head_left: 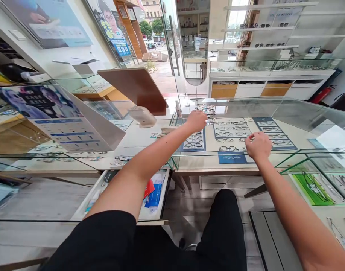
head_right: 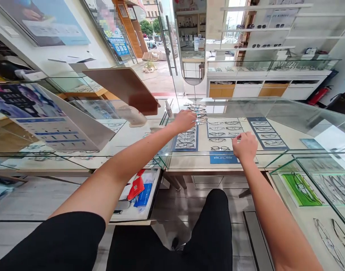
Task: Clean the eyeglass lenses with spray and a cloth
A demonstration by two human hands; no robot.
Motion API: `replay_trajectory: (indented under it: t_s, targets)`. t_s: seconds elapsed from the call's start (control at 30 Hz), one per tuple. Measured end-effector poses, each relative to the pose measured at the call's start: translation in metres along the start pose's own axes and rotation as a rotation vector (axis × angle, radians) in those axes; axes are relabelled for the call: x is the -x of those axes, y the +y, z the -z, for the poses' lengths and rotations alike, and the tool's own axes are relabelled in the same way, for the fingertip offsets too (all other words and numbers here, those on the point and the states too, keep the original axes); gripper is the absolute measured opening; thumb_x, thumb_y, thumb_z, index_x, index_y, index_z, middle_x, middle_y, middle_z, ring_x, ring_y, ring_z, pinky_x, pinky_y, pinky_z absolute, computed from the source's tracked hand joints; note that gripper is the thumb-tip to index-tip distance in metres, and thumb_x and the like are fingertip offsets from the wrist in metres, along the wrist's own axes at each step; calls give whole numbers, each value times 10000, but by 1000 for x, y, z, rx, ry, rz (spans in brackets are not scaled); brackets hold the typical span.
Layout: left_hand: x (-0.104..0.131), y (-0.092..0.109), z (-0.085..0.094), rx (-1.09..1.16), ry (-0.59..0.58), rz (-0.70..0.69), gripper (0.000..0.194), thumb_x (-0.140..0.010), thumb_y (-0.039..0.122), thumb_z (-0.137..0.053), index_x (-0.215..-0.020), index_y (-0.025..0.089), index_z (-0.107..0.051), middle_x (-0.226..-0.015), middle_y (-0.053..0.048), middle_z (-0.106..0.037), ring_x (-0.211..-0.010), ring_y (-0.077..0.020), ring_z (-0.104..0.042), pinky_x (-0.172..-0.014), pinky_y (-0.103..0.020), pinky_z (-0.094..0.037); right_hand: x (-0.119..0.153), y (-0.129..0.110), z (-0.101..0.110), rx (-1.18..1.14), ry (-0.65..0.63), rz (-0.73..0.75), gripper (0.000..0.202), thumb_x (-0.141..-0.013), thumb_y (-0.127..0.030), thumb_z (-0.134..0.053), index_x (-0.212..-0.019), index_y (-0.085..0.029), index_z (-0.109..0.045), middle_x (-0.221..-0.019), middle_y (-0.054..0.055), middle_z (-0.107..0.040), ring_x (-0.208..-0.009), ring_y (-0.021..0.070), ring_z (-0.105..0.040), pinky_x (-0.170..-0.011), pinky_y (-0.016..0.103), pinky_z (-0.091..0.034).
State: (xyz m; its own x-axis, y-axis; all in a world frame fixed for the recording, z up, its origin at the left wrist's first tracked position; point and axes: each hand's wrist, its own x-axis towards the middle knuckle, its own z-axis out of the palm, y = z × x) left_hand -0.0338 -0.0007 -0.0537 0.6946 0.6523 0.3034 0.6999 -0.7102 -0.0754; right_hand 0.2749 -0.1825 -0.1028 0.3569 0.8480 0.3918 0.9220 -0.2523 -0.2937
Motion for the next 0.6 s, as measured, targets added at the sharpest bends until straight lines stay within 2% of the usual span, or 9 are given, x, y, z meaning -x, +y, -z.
replay_trajectory:
  t_s: [0.17,0.33,0.47,0.6]
  targets:
    - [-30,6,-27,-122,-80,63,270,-1032,296,-643,-1042,140,-863,-1105,-202,-832,-1207,-371,-680,-1065,-530,-463,0,0,-1,-28,-8,-1,292,-1039,-392,-494,-980,-201,-708,-1293,205,-724,-1175,379,-583,-950,491,-406]
    - [-42,11,-35,-165,-149,109,214,-988,176,-636,-953,153,-846,-1013,-183,-818,-1119,-347,-652,-1043,-495,-429,0,1,-6,-46,32,-4,237,-1011,-364,-531,-928,-206,-686,-1263,197,-734,-1125,364,-593,-930,485,-407]
    - [-33,13,-28,-191,-158,131,235,-956,94,-625,-958,157,-852,-989,-176,-818,-1078,-330,-653,-1026,-488,-415,0,2,-9,-37,47,5,239,-1015,-360,-528,-925,-208,-689,-1250,196,-737,-1125,364,-599,-923,480,-411]
    - [-7,13,-12,-181,-131,116,287,-939,38,-604,-991,165,-856,-1020,-171,-836,-1101,-326,-666,-1014,-484,-415,-1,3,-10,-38,51,-6,234,-1003,-359,-535,-918,-210,-694,-1257,192,-740,-1128,368,-597,-931,490,-412]
